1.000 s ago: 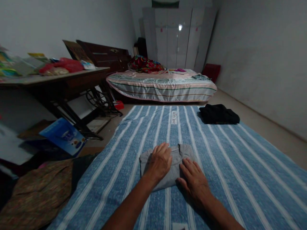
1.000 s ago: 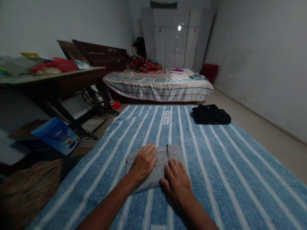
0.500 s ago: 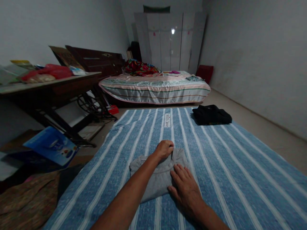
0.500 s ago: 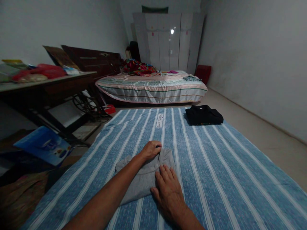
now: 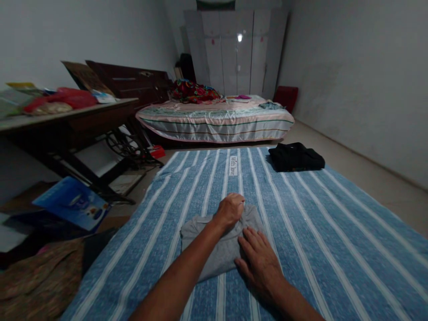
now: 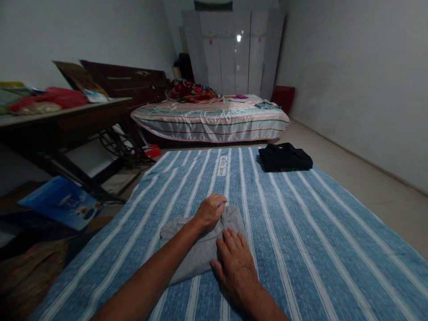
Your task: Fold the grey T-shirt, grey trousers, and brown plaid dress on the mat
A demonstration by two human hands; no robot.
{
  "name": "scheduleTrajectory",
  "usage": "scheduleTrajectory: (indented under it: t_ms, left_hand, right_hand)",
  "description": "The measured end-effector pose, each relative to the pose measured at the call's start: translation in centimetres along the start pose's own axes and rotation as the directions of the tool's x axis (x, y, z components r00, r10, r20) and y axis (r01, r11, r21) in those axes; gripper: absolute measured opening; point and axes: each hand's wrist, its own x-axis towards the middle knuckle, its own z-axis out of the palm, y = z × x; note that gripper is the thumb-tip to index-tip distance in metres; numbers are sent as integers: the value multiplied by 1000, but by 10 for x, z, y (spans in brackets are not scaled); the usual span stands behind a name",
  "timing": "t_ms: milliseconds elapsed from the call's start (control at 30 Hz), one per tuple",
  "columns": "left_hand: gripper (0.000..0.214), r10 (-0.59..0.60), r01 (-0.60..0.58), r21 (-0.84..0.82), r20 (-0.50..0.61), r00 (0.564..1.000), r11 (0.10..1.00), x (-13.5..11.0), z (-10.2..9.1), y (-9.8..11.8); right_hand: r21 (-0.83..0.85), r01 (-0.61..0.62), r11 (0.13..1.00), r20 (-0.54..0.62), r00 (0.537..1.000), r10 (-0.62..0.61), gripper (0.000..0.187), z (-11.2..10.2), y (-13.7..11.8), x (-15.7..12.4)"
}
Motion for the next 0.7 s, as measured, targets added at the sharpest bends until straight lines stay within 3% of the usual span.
scheduleTrajectory:
  t_ms: [133,333,500,600,700]
  left_hand:
    - [14,191,-198,54,113,975,979,-5,6,14]
    - [17,84,-124,183,215,973,975,-5,14,13]
    - [15,109,-150,158,240,965,976,-5,7,14]
    - [20,135,-145,56,157,978,988,-9,-5,8]
    - [26,36,-36,-52,8,999,998,-28,-23,-2]
  right_hand:
    - [-12,4,1000,6,1000,-4,40,0,1,-1]
    - [-55,50,997,50,998,-48,42,0,4,-2]
    - [-98,59,993,62,997,-53,41,-2,4,-1]
    - [-101,64,993,54,997,-58,41,-2,4,-2]
    - [-92,72,993,39,997,-69,41,-1,5,-4]
